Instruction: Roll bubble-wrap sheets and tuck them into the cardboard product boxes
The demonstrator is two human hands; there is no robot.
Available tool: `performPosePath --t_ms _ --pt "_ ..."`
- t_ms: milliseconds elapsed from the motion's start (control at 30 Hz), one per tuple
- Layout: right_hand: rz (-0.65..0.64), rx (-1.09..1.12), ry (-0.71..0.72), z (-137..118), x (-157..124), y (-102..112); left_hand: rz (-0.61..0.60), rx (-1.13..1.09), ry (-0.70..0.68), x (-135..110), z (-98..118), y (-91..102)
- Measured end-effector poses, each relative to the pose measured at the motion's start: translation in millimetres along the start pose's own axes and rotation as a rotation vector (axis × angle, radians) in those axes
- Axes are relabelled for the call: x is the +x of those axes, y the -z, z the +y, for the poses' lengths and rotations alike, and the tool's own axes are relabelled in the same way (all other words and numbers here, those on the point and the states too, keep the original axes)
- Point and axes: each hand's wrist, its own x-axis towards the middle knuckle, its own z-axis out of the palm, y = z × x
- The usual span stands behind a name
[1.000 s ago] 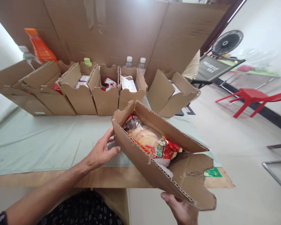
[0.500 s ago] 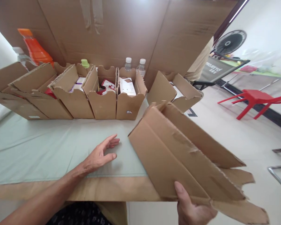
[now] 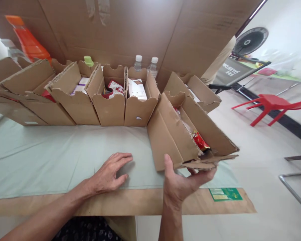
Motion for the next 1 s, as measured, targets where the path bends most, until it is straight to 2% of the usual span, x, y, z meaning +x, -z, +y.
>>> performPosePath --t_ms 67,100,200,300,400,500,633,833,933,1000 --pt "0.118 -0.004 0.003 -9 11 -12 0.004 0.022 -0.015 -1 1 -0.4" --pt "0.135 0.018 -0.002 -12 18 -17 0.003 0.031 -0.021 -1 1 -0.4" --pt "0.01 0.123 -0.035 -11 31 -26 0.0 0.069 -0.035 -1 3 -0.2" --pt "-0.09 0.153 -0.039 -6 20 -18 0.002 0.102 -0.053 -2 4 -0.6" --pt "-0.142 0.035 0.065 -7 -3 -5 -0.003 0.133 -0.072 -2 6 -1.5" --pt "-0.238 -0.084 0.22 -11 -11 -6 -0.009 0.173 -0.079 -2 8 -2.4" --pt "-0.31 -0.138 0.285 -4 14 -27 -0.018 0.189 -0.083 -1 8 -3.2" --pt "-0.462 -0.127 0.319 24 64 -57 -0.026 0.174 -0.076 -1 8 -3.3" --pt "-0.516 -0.124 0.339 33 78 -61 -0.016 0.19 -0.076 0 10 -2.4" --pt "-0.529 -0.119 0.338 30 82 -57 -0.008 0.196 -0.073 1 11 -1.8"
